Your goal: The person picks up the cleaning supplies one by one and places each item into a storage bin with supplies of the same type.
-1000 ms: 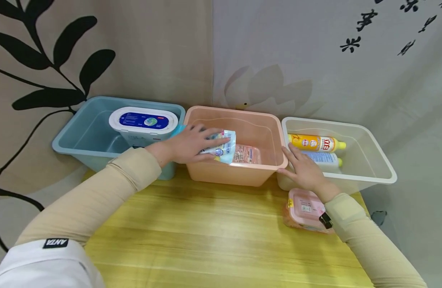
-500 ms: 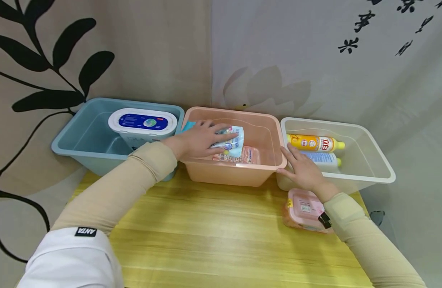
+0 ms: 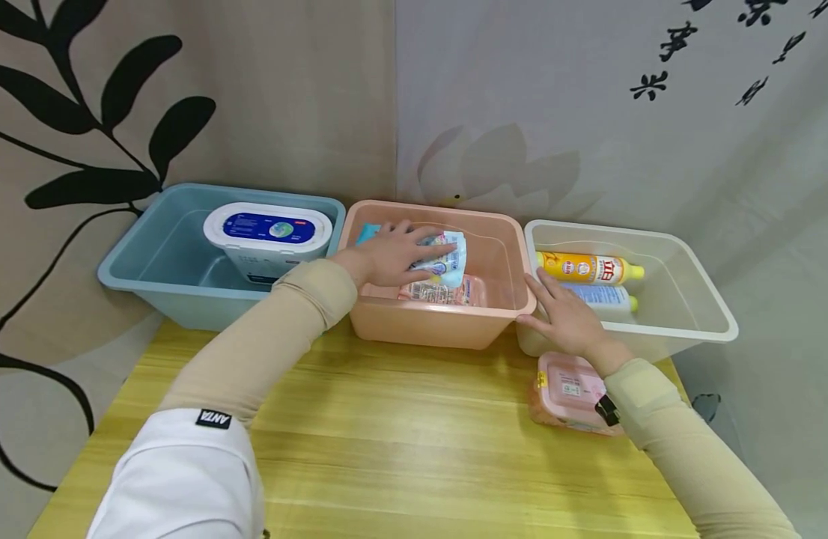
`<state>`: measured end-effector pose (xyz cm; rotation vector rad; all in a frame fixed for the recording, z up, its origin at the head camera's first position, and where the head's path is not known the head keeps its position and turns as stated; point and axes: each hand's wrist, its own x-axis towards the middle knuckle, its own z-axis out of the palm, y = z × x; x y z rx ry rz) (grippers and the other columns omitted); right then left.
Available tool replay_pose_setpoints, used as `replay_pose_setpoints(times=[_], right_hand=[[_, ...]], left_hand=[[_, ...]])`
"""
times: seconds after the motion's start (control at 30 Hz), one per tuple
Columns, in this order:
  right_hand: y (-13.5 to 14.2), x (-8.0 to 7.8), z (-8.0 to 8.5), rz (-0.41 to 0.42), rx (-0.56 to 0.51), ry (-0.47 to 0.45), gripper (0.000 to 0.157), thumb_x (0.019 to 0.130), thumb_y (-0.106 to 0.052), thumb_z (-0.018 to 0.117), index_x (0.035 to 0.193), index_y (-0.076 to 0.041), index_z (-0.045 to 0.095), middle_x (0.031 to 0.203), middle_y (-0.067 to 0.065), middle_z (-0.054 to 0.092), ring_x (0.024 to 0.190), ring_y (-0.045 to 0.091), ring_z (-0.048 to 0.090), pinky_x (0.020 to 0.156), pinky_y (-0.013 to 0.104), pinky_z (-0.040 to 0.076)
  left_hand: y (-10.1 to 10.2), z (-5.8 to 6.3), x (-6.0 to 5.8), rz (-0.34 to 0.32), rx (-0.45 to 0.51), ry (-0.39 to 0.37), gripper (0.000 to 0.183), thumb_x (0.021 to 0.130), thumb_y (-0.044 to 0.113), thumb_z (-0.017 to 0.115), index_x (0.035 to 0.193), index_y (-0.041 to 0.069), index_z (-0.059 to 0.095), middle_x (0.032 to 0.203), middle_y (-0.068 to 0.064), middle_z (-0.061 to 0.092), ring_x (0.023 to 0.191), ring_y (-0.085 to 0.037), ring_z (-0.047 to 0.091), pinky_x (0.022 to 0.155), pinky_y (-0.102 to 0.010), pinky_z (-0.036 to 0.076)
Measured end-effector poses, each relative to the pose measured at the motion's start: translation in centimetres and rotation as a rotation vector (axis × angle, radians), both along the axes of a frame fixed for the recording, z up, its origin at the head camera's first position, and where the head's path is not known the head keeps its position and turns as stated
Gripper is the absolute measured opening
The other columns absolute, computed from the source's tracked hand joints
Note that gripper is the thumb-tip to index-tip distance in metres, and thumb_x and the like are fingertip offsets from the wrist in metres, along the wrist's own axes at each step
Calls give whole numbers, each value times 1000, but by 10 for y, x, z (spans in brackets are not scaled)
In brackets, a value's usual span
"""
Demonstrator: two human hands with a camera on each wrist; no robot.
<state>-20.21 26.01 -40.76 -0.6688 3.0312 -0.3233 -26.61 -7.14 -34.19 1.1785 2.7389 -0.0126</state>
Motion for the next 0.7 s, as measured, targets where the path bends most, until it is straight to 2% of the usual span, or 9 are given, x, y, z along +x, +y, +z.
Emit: replay_pose_setpoints(times=[0.33,0.7], right_hand=[[1,-3,0,-3,43,-36,77,92,-54,46,151,-13,17,155,21,13,137,45,26,111,55,24],[1,-3,0,-6,40,-38,78,92,-54,47,151,-12,17,155,22,14,136,45,27,111,55,24]], left_hand=[[8,-13,-5,54,-50,-26,60,95,52,40,148,43,14,158,-1,12,141,-38,16,112,-61,13],[14,-21,-3,-11,-46,-9,61,96,46,43,149,39,13,157,-1,13,135,-34,26,112,-59,17]])
